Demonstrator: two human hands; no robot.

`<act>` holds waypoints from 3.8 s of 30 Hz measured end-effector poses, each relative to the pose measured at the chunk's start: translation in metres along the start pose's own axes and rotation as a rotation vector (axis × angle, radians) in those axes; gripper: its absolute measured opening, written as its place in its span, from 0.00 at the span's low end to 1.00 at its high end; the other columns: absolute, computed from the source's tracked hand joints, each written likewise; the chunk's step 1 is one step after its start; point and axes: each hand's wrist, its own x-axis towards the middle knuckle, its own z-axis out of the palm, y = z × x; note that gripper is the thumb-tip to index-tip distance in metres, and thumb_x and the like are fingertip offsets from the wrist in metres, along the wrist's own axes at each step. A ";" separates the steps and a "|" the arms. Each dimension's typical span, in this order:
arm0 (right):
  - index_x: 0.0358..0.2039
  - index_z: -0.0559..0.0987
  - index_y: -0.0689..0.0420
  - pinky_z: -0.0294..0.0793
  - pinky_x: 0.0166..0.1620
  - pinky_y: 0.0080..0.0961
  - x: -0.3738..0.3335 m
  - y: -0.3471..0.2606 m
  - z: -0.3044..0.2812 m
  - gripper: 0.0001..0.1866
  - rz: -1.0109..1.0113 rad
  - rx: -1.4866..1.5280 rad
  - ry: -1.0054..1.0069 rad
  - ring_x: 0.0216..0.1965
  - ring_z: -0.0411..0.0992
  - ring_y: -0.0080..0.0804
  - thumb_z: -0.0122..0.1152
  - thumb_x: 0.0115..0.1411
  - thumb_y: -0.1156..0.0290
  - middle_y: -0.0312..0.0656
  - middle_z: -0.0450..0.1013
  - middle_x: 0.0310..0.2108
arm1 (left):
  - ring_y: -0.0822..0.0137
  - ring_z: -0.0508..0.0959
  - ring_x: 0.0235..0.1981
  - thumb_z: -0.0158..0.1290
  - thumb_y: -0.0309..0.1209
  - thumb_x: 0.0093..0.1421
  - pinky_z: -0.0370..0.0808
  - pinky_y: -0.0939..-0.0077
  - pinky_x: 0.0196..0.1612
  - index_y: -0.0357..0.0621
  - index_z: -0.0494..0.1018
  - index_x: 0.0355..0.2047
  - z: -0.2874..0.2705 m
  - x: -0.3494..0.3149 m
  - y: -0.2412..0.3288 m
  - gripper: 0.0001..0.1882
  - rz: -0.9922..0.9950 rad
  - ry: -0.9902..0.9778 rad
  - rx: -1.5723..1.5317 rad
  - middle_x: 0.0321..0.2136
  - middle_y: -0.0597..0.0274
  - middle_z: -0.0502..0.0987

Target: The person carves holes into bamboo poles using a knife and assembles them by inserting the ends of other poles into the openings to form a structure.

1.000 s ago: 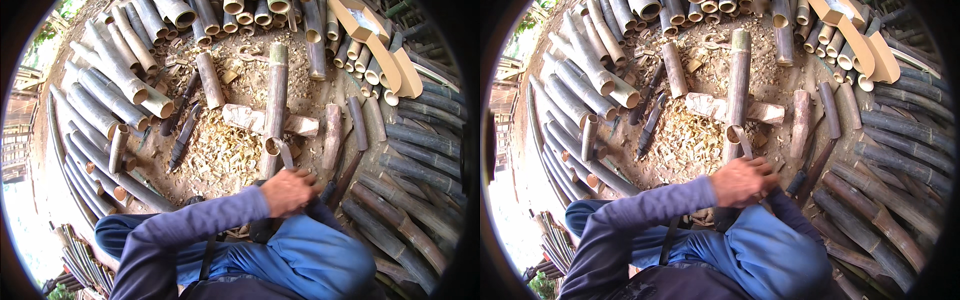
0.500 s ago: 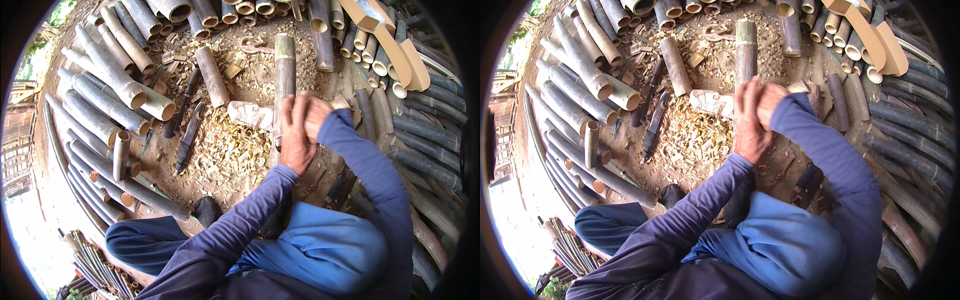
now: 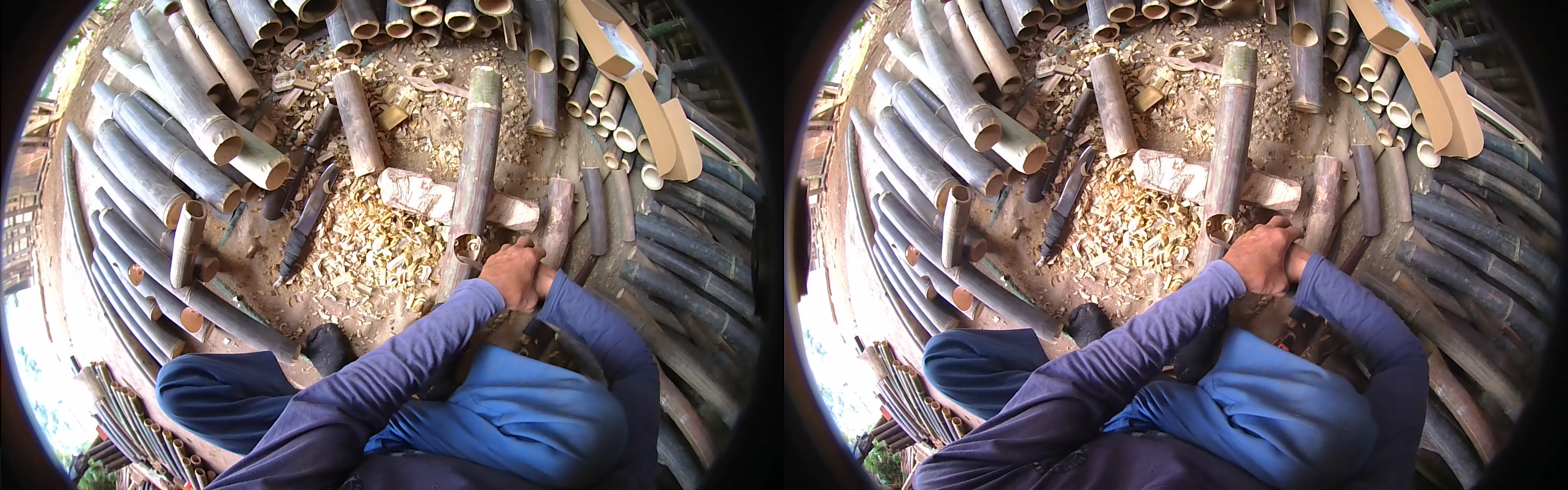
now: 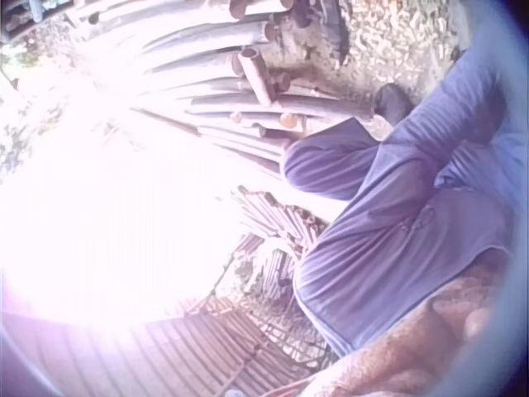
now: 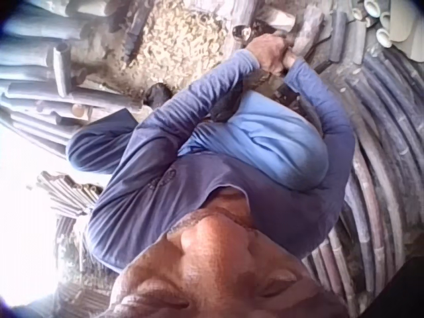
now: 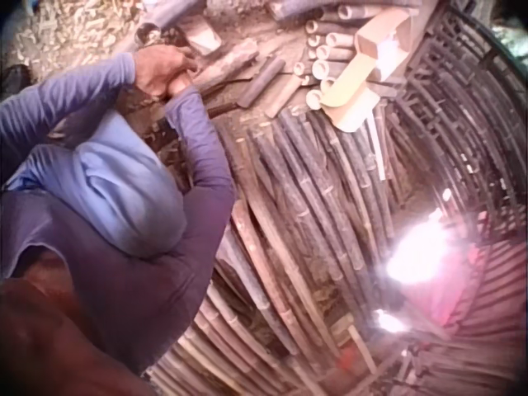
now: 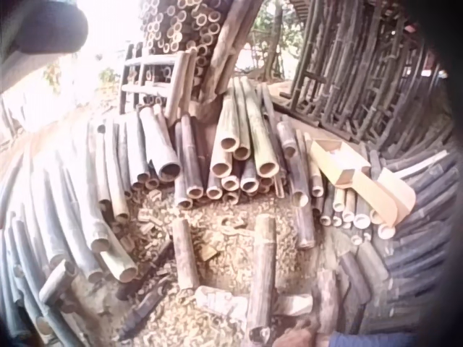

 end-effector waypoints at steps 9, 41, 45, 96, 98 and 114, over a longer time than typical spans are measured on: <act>0.45 0.78 0.60 0.82 0.43 0.40 0.000 -0.085 0.060 0.21 0.441 1.187 0.264 0.41 0.78 0.41 0.56 0.70 0.52 0.45 0.77 0.40 | 0.47 0.75 0.59 0.68 0.25 0.25 0.76 0.59 0.60 0.53 0.74 0.62 -0.046 -0.019 -0.008 0.54 0.059 -0.638 0.210 0.55 0.50 0.76; 0.57 0.62 0.61 0.69 0.59 0.53 -0.042 -0.040 0.216 0.32 0.733 0.528 0.636 0.58 0.66 0.67 0.69 0.56 0.71 0.64 0.63 0.55 | 0.53 0.82 0.33 0.70 0.37 0.36 0.80 0.61 0.42 0.32 0.77 0.38 -0.129 -0.353 -0.170 0.29 -0.621 1.773 -0.220 0.34 0.49 0.83; 0.58 0.63 0.63 0.67 0.62 0.54 -0.052 -0.032 0.209 0.35 0.735 0.590 0.536 0.61 0.63 0.70 0.70 0.54 0.65 0.68 0.62 0.58 | 0.62 0.80 0.31 0.66 0.34 0.47 0.80 0.64 0.38 0.36 0.77 0.39 -0.146 -0.321 -0.125 0.21 0.004 1.140 -0.874 0.32 0.57 0.80; 0.58 0.73 0.60 0.74 0.55 0.40 -0.200 -0.087 -0.089 0.23 0.147 0.164 0.648 0.51 0.75 0.44 0.61 0.64 0.68 0.51 0.73 0.53 | 0.59 0.82 0.26 0.66 0.28 0.52 0.85 0.58 0.29 0.35 0.70 0.50 0.061 -0.172 0.031 0.26 0.059 0.051 -1.297 0.32 0.52 0.77; 0.56 0.76 0.61 0.71 0.61 0.43 -0.196 -0.119 -0.129 0.20 -0.039 -0.088 0.787 0.56 0.73 0.48 0.57 0.66 0.66 0.51 0.75 0.54 | 0.58 0.82 0.25 0.66 0.27 0.52 0.86 0.57 0.27 0.34 0.69 0.51 0.066 -0.171 0.028 0.27 0.067 0.053 -1.294 0.33 0.51 0.77; 0.65 0.74 0.53 0.36 0.75 0.65 -0.053 -0.165 -0.139 0.29 -0.429 -0.341 0.715 0.73 0.60 0.45 0.53 0.67 0.55 0.44 0.70 0.67 | 0.68 0.77 0.43 0.73 0.36 0.44 0.77 0.69 0.51 0.34 0.69 0.57 0.042 -0.184 0.027 0.40 0.091 0.116 -1.202 0.42 0.60 0.76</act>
